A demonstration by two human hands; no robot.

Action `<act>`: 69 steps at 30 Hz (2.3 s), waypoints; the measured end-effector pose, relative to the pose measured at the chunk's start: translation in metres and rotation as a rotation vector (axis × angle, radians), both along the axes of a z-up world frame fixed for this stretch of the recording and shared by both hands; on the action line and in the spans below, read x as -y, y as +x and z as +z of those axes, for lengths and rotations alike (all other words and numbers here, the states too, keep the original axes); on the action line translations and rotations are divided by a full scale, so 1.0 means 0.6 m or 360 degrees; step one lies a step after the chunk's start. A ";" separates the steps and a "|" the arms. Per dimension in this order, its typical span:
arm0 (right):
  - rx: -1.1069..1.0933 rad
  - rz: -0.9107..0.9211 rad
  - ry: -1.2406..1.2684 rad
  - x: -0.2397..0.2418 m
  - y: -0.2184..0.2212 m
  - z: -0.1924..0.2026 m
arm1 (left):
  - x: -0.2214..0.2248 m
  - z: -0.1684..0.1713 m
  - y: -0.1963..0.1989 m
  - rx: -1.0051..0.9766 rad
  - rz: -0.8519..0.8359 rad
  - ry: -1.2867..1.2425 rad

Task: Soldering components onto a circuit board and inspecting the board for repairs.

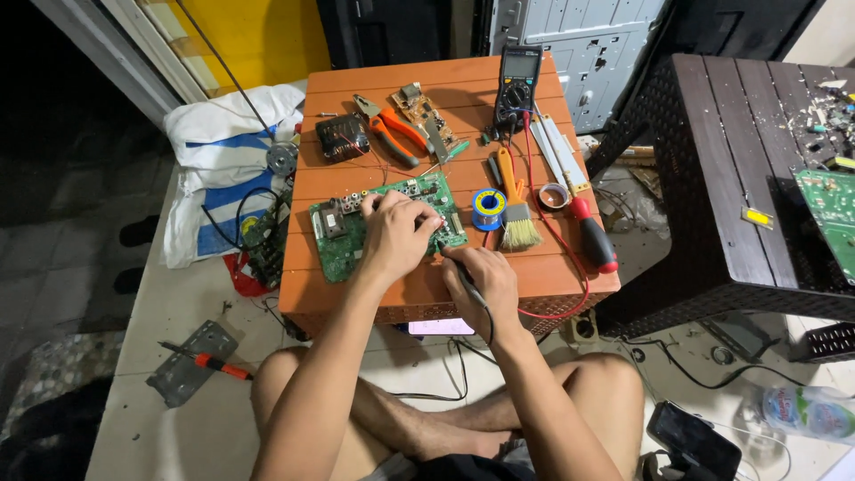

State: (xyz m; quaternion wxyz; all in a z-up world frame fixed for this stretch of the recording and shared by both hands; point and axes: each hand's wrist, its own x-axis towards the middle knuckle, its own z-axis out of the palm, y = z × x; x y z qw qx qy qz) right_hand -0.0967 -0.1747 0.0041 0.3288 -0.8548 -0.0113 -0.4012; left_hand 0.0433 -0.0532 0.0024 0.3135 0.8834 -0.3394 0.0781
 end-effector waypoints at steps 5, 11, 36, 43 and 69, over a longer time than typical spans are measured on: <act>-0.0094 -0.0047 0.0048 -0.002 -0.006 0.002 | 0.001 0.010 0.000 -0.0001 -0.0009 0.0045; -0.0327 -0.0025 0.0362 -0.005 -0.021 0.007 | -0.046 0.032 -0.019 0.0254 -0.0156 -0.0225; -0.0358 0.0009 0.0170 -0.008 -0.013 0.011 | -0.063 -0.010 -0.025 0.0477 -0.0095 -0.0382; -0.0390 0.0030 0.0183 -0.007 -0.017 0.005 | -0.060 -0.013 -0.025 0.0492 -0.0068 -0.0396; -0.0156 -0.0094 -0.0037 -0.031 -0.011 -0.005 | -0.065 -0.023 -0.023 0.0425 -0.0137 -0.0346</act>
